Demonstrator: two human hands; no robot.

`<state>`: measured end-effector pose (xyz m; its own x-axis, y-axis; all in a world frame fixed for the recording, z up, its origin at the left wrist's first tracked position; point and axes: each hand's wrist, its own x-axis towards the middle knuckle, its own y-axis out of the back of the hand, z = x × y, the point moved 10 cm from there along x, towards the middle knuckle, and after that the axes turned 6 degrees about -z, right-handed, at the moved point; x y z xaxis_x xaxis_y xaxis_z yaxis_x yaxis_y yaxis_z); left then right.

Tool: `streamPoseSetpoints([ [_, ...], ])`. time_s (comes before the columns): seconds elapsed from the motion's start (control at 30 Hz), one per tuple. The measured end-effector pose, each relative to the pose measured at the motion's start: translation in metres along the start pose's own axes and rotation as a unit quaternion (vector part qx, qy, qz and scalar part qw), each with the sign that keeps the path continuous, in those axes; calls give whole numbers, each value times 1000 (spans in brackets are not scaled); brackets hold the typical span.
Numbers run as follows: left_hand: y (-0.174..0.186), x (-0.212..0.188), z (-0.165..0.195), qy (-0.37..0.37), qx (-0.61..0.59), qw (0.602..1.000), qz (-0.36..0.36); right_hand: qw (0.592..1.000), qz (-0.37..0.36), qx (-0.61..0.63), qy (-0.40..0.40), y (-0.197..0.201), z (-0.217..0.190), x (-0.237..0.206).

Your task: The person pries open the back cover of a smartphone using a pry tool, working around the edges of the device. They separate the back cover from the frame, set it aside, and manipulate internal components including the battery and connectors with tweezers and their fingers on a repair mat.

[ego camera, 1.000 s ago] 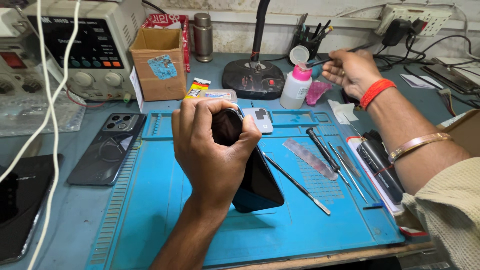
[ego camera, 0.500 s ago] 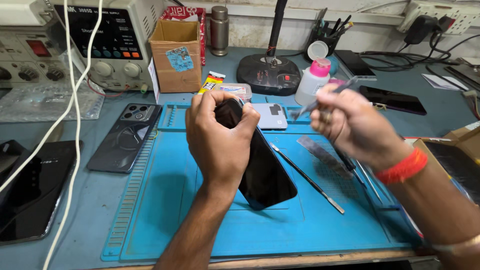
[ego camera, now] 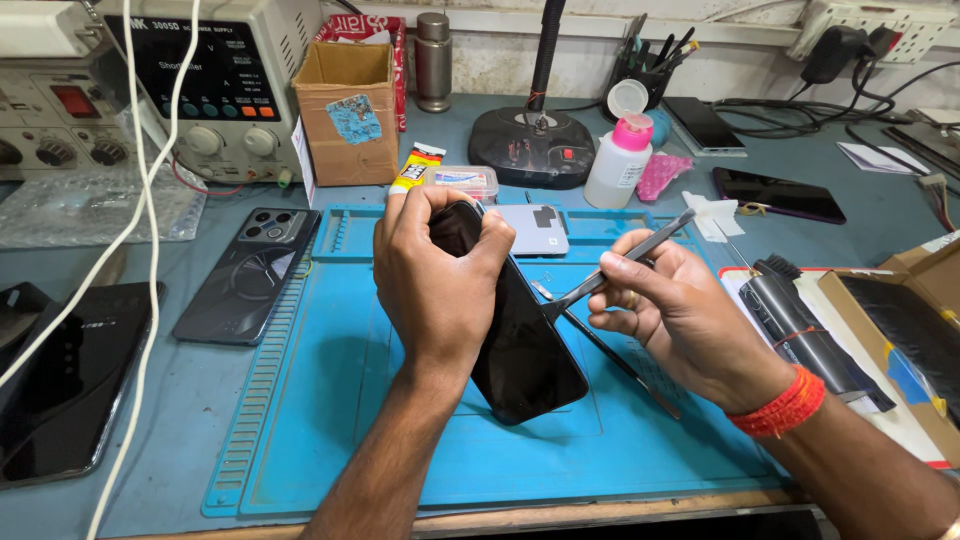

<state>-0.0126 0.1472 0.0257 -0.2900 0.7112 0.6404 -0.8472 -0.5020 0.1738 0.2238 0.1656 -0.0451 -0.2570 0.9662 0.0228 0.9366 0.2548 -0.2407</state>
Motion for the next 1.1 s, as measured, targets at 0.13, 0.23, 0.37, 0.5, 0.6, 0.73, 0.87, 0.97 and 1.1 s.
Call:
streamPoseSetpoints([
  [0.13, 1, 0, 3, -3, -1, 1000, 1, 991, 27, -93, 89, -7, -24, -16],
  [0.23, 3, -2, 10, -27, 5, 1000, 7, 955, 63, -213, 196, -18, -48, -46],
  [0.37, 6, -7, 26, -79, 21, 997, 16, 869, 89, -357, 331, -52, -61, -92],
  [0.5, 12, -13, 40, -114, 47, 992, 26, 784, 102, -452, 413, -85, -53, -123],
  [0.6, 17, -22, 53, -138, 65, 988, 38, 776, 170, -449, 408, -81, -40, -137],
  [0.73, 24, -39, 70, -169, 81, 980, 66, 769, 229, -427, 418, -76, -14, -153],
  [0.87, 26, -50, 82, -193, 80, 976, 68, 733, 264, -443, 443, -79, 5, -164],
  [0.97, 28, -53, 84, -196, 84, 975, 70, 729, 274, -452, 436, -82, 13, -165],
  [1.1, 28, -51, 84, -195, 98, 972, 87, 741, 283, -448, 411, -79, 15, -163],
])
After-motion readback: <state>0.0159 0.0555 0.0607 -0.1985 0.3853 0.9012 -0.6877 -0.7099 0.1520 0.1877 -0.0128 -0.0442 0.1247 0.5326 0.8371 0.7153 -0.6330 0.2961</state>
